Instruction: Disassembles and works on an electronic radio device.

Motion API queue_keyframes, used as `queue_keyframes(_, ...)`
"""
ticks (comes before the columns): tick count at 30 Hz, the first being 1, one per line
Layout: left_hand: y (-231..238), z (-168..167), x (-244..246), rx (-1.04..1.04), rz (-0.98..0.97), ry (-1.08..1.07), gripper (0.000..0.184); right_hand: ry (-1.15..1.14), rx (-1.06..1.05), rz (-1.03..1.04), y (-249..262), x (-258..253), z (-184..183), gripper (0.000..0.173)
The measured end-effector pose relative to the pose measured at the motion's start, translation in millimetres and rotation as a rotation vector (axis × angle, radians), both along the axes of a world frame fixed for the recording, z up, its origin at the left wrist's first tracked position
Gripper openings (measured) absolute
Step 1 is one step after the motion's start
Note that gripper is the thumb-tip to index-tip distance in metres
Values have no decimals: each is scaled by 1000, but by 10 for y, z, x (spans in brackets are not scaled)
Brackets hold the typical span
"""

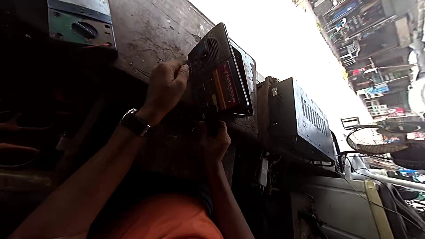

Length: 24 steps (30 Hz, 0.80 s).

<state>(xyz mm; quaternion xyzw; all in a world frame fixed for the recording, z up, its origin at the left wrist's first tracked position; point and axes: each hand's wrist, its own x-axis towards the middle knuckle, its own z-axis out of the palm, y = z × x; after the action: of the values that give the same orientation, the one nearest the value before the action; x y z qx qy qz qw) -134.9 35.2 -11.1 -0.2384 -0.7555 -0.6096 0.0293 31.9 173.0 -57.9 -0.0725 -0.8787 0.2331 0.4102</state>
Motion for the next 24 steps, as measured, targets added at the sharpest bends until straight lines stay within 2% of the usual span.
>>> queue_keyframes(3,-12,-108,44,-19,57,-6,32,22,-14,13,16,-11,-29,25)
queue_keyframes(5,-20,-116,85,-40,-4,-29,31,37,-46,41,37,-22,-32,24)
queue_keyframes(7,-71,-93,88,-74,-149,-138,31,44,-100,89,45,-27,-33,22)
queue_keyframes(10,-168,25,79,-226,-492,-401,31,44,-133,111,34,-9,-2,23)
queue_keyframes(13,-141,53,133,-400,-673,-419,23,-3,-172,108,5,23,68,30)
queue_keyframes(17,-96,32,207,-418,-701,-311,12,-61,-236,107,-10,52,170,38)
queue_keyframes(24,-165,66,196,-385,-747,-310,16,-90,-355,73,-34,59,253,46)
